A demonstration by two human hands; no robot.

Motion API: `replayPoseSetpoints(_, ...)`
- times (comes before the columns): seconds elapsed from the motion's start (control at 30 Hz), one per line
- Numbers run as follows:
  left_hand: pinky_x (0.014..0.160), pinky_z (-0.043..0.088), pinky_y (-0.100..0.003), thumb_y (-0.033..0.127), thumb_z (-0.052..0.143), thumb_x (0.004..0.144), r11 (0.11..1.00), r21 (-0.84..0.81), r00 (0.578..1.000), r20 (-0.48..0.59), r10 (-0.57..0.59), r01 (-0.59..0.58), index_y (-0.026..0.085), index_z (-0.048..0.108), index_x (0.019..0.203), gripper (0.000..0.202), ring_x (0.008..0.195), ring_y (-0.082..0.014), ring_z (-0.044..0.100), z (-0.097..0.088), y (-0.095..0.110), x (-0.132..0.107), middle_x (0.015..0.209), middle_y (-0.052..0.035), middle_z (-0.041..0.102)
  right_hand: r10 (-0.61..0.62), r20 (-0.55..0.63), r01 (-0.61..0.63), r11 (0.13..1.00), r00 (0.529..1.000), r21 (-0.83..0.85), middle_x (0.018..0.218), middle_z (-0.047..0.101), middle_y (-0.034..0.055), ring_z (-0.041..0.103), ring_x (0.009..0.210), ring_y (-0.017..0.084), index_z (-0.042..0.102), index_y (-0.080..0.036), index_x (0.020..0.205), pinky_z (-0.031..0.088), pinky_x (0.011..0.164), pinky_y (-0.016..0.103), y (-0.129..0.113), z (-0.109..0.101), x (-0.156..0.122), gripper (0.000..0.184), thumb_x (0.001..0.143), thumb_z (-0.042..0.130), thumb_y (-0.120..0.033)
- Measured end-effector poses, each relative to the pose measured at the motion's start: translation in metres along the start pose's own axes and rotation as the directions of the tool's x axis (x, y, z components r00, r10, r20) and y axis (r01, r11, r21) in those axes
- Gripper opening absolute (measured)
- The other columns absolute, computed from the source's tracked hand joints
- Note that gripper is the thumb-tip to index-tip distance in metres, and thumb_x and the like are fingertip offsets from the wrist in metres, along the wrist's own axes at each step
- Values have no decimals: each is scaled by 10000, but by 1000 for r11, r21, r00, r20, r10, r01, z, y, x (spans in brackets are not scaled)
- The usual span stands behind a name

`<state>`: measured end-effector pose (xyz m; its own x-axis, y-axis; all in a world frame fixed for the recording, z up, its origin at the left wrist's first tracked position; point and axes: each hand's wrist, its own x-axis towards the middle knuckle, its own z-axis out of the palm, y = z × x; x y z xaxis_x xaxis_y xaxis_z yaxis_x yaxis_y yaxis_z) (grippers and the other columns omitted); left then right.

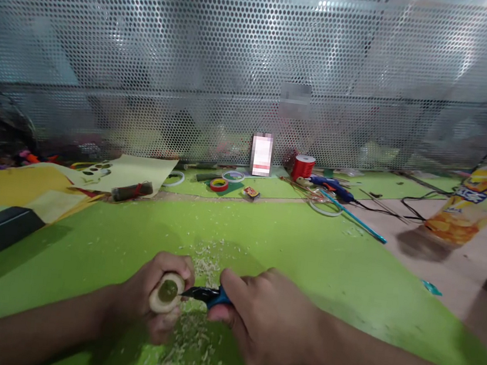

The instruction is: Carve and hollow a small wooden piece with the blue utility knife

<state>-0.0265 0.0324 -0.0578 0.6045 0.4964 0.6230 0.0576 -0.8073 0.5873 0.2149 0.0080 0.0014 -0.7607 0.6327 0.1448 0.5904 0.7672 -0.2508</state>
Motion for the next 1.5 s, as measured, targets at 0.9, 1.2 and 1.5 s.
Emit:
replayPoseSetpoints(0.9, 581, 394, -258, 241, 615, 828, 879, 477, 999, -22, 26, -12, 194, 449, 1048, 280, 580, -128, 502, -3, 20, 13, 741, 18, 591, 61, -3, -61, 994, 998, -92, 549, 492, -55, 344, 392, 148, 363, -246, 871, 116, 435, 320, 0, -4, -12, 221, 1024, 286, -386)
replayPoseSetpoints(1.2, 540, 423, -259, 362, 559, 893, 925, 368, 993, -32, 116, -96, 190, 390, 1092, 312, 564, -138, 516, -3, 15, 15, 728, 0, 561, 20, -37, -21, 999, 999, -38, 586, 466, -56, 251, 414, 127, 346, -241, 853, 131, 459, 302, 8, -1, -11, 263, 1017, 293, -441)
replayPoseSetpoints(1.5, 554, 407, -251, 339, 559, 884, 947, 282, 987, -4, 160, -152, 202, 371, 1145, 350, 571, -129, 499, -3, 16, 17, 750, 2, 539, 40, 42, -39, 999, 998, -11, 559, 381, -74, 150, 429, 128, 317, -245, 838, 106, 434, 301, -2, -2, -8, 207, 999, 328, -374)
